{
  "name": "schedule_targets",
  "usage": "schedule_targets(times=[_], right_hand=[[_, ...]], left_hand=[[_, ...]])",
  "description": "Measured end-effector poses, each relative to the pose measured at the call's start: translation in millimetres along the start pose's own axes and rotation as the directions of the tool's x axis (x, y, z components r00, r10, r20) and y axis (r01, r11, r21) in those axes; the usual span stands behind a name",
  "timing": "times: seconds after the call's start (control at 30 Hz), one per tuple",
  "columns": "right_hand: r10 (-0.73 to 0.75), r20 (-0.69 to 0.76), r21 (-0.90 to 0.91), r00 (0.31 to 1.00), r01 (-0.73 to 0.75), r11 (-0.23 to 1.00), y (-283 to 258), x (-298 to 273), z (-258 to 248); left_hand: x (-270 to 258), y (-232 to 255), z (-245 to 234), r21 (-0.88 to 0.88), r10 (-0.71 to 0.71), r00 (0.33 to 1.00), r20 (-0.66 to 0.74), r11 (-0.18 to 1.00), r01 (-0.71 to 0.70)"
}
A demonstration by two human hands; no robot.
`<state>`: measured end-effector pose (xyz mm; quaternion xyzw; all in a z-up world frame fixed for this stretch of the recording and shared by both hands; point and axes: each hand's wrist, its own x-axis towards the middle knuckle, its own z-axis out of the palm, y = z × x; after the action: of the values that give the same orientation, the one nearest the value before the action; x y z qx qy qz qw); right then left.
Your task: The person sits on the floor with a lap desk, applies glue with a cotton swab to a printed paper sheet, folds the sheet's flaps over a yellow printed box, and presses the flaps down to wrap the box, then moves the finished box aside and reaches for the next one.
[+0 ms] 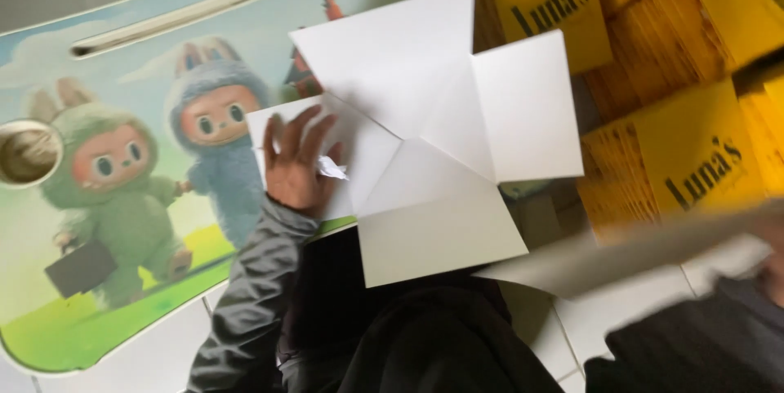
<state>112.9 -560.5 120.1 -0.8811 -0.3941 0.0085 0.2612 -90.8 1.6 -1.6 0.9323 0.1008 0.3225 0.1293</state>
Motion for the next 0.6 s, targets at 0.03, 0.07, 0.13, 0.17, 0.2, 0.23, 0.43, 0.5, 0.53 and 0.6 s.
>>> schedule_targets(times=[0.03, 0.07, 0.13, 0.17, 0.2, 0.23, 0.43, 0.5, 0.53, 0.6], right_hand=[[-0.102, -0.023, 0.068, 0.994, 0.104, 0.992, -63.0, 65.6, 23.6], [-0.199, -0.05, 0.136, 0.979, 0.204, 0.97, -136.5, 114.7, 29.0], [-0.236, 0.091, 0.103, 0.967, 0.226, 0.969, -174.0, 188.6, 81.8], [-0.235, 0.225, 0.066, 0.946, 0.225, 0.972, -194.1, 223.4, 108.8], [-0.247, 0.22, 0.073, 0.944, 0.237, 0.969, -167.6, 238.5, 149.4], [-0.267, 0.225, -0.153, 0.937, 0.304, 0.94, -141.3, 255.0, 190.5], [-0.36, 0.111, -0.448, 0.926, 0.37, 0.814, -115.9, 244.0, 219.2], [-0.395, 0.042, -0.489, 0.918, 0.364, 0.793, -117.5, 225.3, 202.0], [-0.387, 0.042, -0.417, 0.921, 0.368, 0.831, -116.7, 214.2, 195.9], [-0.38, 0.053, -0.336, 0.924, 0.375, 0.864, -111.6, 198.2, 194.0]], left_hand=[[0.3, 2.4, -5.7, -0.09, -0.051, 0.999, 0.008, 0.995, 0.052], [0.3, 5.5, -12.2, -0.18, -0.102, 0.995, 0.022, 0.978, 0.104], [4.6, 14.3, -24.0, -0.288, -0.204, 0.978, -0.043, 0.94, 0.184], [7.5, 18.7, -28.5, -0.409, -0.292, 0.953, -0.081, 0.882, 0.236], [7.2, 25.5, -28.5, -0.399, -0.292, 0.952, -0.09, 0.886, 0.235], [7.4, 32.3, -27.5, -0.31, -0.196, 0.977, -0.084, 0.937, 0.161], [-25.1, 54.1, 17.2, -0.01, -0.021, 0.992, 0.125, 1.0, 0.023], [-25.8, 48.6, 22.2, -0.013, -0.035, 0.985, 0.167, 0.999, 0.037], [-27.2, 48.6, 22.4, -0.007, -0.041, 0.982, 0.186, 0.999, 0.043], [-28.5, 49.4, 20.1, 0.0, -0.057, 0.976, 0.208, 0.998, 0.059]])
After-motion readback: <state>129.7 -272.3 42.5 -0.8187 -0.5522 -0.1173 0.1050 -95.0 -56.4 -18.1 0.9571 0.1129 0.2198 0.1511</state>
